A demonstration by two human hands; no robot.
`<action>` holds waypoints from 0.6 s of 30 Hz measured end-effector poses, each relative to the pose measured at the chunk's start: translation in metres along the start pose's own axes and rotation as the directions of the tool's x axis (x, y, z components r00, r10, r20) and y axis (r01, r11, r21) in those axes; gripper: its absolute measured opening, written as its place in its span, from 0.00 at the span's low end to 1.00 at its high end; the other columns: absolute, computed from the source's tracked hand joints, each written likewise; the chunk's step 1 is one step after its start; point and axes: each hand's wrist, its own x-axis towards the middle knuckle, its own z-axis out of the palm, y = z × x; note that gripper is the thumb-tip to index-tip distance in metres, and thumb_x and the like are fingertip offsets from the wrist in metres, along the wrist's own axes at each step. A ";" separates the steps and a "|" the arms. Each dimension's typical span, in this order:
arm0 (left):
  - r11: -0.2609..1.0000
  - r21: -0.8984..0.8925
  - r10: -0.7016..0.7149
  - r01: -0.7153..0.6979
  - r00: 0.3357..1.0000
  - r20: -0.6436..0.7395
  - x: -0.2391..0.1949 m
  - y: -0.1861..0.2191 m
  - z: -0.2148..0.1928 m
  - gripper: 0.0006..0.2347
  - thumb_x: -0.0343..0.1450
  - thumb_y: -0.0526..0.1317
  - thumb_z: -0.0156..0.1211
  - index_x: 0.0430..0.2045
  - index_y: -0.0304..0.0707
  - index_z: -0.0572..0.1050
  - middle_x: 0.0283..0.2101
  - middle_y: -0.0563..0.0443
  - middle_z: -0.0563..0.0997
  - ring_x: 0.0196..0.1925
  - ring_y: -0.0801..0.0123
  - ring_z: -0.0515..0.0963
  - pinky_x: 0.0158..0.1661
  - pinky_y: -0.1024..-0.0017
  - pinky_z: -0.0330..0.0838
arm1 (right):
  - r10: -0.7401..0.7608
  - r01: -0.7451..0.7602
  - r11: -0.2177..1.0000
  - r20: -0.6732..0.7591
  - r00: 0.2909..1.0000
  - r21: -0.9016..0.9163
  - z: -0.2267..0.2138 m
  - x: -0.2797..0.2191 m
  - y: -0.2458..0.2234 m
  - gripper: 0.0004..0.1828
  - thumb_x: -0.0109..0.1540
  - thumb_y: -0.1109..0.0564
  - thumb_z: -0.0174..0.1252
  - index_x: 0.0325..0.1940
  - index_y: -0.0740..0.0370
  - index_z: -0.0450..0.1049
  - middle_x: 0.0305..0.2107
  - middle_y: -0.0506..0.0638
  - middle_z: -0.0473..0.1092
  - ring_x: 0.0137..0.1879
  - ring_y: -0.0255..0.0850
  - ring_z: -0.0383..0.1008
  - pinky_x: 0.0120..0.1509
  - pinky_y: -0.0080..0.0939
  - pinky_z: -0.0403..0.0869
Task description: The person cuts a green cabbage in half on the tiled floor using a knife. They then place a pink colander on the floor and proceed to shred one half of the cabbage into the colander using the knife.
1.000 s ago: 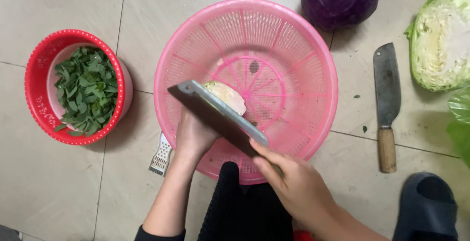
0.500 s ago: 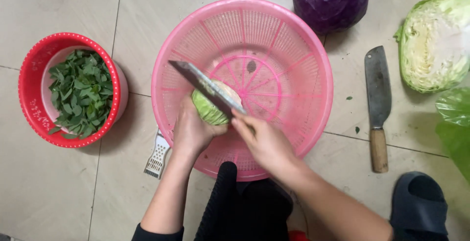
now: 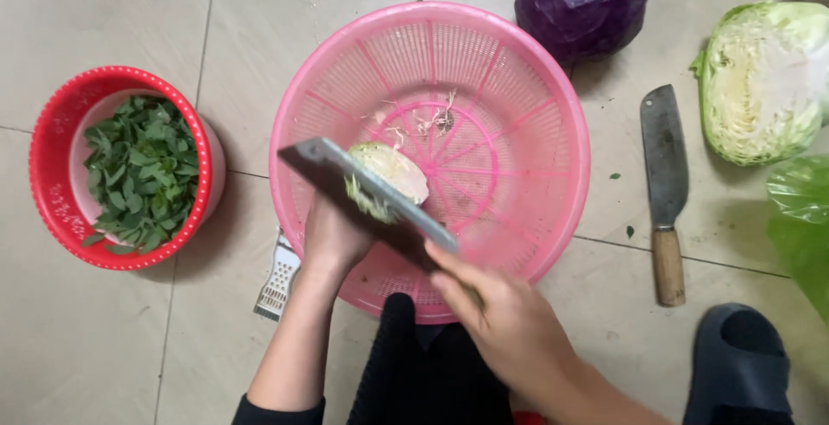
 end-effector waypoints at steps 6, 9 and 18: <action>0.995 0.035 0.092 -0.092 0.996 0.004 -0.011 0.006 -0.012 0.47 0.45 0.36 0.87 0.62 0.27 0.66 0.55 0.27 0.78 0.63 0.32 0.76 0.62 0.42 0.72 | -0.116 0.118 0.992 -0.052 0.992 0.042 0.006 0.048 0.008 0.25 0.71 0.43 0.46 0.70 0.43 0.75 0.61 0.51 0.76 0.68 0.55 0.73 0.70 0.59 0.71; 0.997 0.019 0.071 -0.072 0.997 0.020 -0.006 -0.001 -0.011 0.48 0.47 0.37 0.87 0.63 0.25 0.65 0.56 0.27 0.77 0.64 0.32 0.75 0.62 0.41 0.71 | -0.146 0.149 0.988 -0.063 0.987 0.044 0.005 0.022 0.001 0.24 0.71 0.45 0.47 0.68 0.47 0.78 0.59 0.53 0.77 0.66 0.59 0.74 0.68 0.60 0.73; 0.998 0.038 0.056 -0.057 0.998 0.042 -0.019 0.024 -0.021 0.52 0.47 0.37 0.88 0.68 0.27 0.60 0.59 0.27 0.75 0.66 0.32 0.73 0.64 0.40 0.69 | -0.090 0.090 0.996 -0.029 0.995 -0.013 0.007 0.044 0.004 0.25 0.72 0.40 0.45 0.70 0.40 0.75 0.61 0.51 0.76 0.68 0.57 0.72 0.72 0.60 0.70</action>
